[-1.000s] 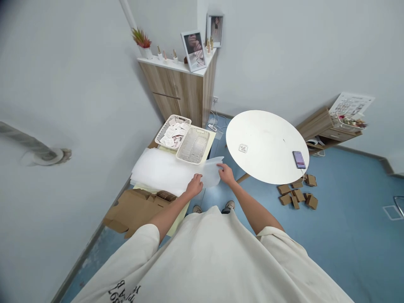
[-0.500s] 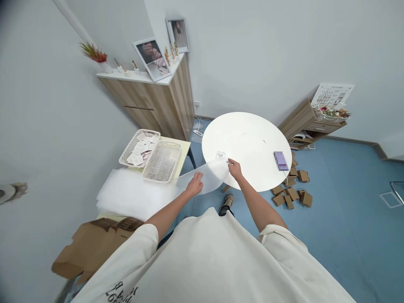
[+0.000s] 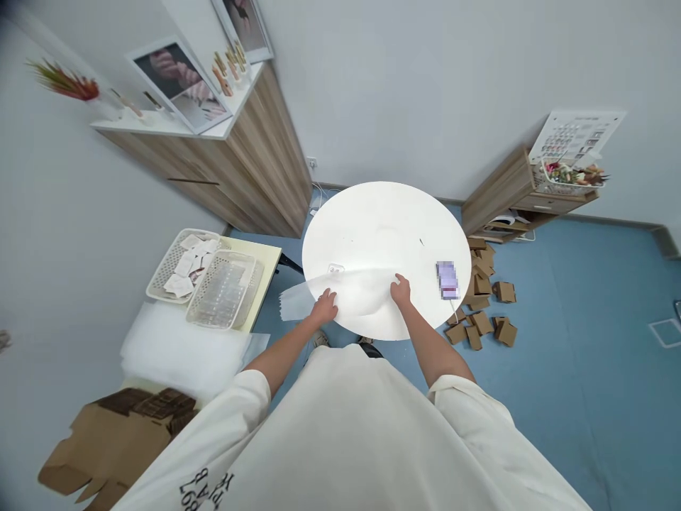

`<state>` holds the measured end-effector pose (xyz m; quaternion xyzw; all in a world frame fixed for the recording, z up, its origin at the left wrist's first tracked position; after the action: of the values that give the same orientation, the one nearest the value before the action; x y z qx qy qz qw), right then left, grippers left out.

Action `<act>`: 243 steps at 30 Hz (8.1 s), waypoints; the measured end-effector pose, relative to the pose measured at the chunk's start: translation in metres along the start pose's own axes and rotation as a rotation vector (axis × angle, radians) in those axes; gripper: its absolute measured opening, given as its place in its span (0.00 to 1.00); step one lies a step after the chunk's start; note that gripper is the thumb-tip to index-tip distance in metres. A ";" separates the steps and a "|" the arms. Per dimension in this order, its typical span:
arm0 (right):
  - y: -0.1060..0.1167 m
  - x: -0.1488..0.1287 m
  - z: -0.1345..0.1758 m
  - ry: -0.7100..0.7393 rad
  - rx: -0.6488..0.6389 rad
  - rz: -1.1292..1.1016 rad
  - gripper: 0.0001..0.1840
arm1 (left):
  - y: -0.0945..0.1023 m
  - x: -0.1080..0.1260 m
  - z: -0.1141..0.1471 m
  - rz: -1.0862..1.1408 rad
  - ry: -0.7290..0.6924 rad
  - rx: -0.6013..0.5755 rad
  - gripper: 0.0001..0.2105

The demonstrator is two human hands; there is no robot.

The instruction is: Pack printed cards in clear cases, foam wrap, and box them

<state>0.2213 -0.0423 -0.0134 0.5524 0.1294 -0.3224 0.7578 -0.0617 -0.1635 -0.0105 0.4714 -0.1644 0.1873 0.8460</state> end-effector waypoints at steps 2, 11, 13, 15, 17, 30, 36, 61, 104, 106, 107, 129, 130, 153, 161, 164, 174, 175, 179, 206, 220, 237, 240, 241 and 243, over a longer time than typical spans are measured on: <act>0.000 0.005 0.001 -0.062 0.065 0.104 0.31 | -0.005 -0.001 -0.004 -0.002 0.055 -0.085 0.26; -0.034 -0.001 0.016 0.163 -0.312 0.495 0.28 | -0.009 -0.004 -0.004 -0.101 -0.024 -0.109 0.25; -0.040 0.001 0.018 0.154 -0.308 0.517 0.29 | -0.005 -0.003 -0.002 -0.112 -0.036 -0.089 0.29; -0.043 0.002 0.021 0.158 -0.282 0.525 0.29 | 0.002 0.000 -0.002 -0.132 -0.062 -0.041 0.32; -0.045 0.002 0.024 0.160 -0.262 0.527 0.30 | 0.012 0.005 -0.004 -0.159 -0.099 0.020 0.35; -0.020 0.029 0.053 -0.093 -0.155 0.411 0.24 | 0.068 0.072 -0.089 -0.286 -0.480 0.078 0.38; -0.027 0.028 0.064 -0.049 -0.238 0.356 0.24 | 0.057 0.064 -0.105 -0.247 -0.397 0.031 0.32; -0.051 0.011 0.072 0.160 -0.329 0.520 0.27 | 0.061 -0.033 -0.106 -0.344 -0.327 0.123 0.28; -0.038 -0.009 0.009 0.176 -0.265 0.441 0.15 | 0.041 0.041 -0.083 -0.066 -0.311 0.200 0.21; -0.041 -0.014 0.002 0.150 -0.261 0.477 0.15 | 0.041 0.050 -0.075 -0.173 -0.413 0.215 0.19; -0.042 -0.016 -0.001 0.139 -0.257 0.488 0.15 | 0.038 0.055 -0.071 -0.218 -0.489 0.174 0.19; -0.025 -0.019 0.031 0.379 -0.143 0.480 0.26 | -0.003 0.054 -0.099 -0.267 -0.497 0.034 0.26; -0.025 -0.019 0.035 0.437 -0.183 0.495 0.26 | 0.000 0.054 -0.101 -0.260 -0.496 0.015 0.25; -0.036 -0.043 0.028 0.446 -0.369 0.554 0.18 | 0.019 0.034 -0.105 -0.105 -0.540 -0.112 0.12; -0.054 -0.035 0.016 0.307 -0.295 0.554 0.20 | 0.020 0.039 -0.114 -0.241 -0.516 -0.101 0.15; -0.060 -0.032 0.014 0.269 -0.263 0.578 0.20 | 0.021 0.036 -0.111 -0.276 -0.565 -0.079 0.19; -0.063 -0.027 0.015 0.266 -0.260 0.626 0.26 | 0.012 0.035 -0.108 -0.440 -0.607 -0.108 0.34; -0.063 -0.026 0.015 0.268 -0.264 0.628 0.28 | 0.010 0.035 -0.107 -0.455 -0.600 -0.102 0.35; -0.064 -0.019 0.022 0.339 -0.247 0.620 0.34 | 0.005 0.032 -0.103 -0.492 -0.583 -0.064 0.35; -0.037 -0.029 0.028 0.416 -0.306 0.501 0.21 | 0.015 0.056 -0.093 -0.362 -0.621 -0.034 0.16; -0.043 -0.015 0.026 0.215 -0.170 0.520 0.32 | -0.007 0.055 -0.110 -0.476 -0.608 -0.050 0.43; -0.034 -0.013 0.038 0.304 -0.190 0.429 0.25 | 0.011 0.071 -0.095 -0.347 -0.598 -0.034 0.17; -0.033 -0.011 0.036 0.174 -0.079 0.416 0.30 | 0.009 0.076 -0.096 -0.352 -0.560 0.046 0.21; -0.033 -0.009 0.035 0.116 -0.052 0.404 0.31 | 0.007 0.077 -0.098 -0.356 -0.542 0.040 0.22; -0.034 -0.002 0.035 -0.017 -0.021 0.366 0.32 | 0.003 0.076 -0.102 -0.363 -0.511 0.004 0.26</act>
<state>0.1928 -0.0804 -0.0256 0.5559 0.0237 -0.1825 0.8106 0.0134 -0.0624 -0.0252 0.5265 -0.2846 -0.0911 0.7959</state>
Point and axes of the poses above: each hand's wrist, its own z-axis away from the middle knuckle, its own y-axis out of the back of the hand, x = y × z, the point moved 1 cm from there along -z, towards the middle knuckle, and after that the axes turned 10 degrees about -y, right-handed, at the moved point
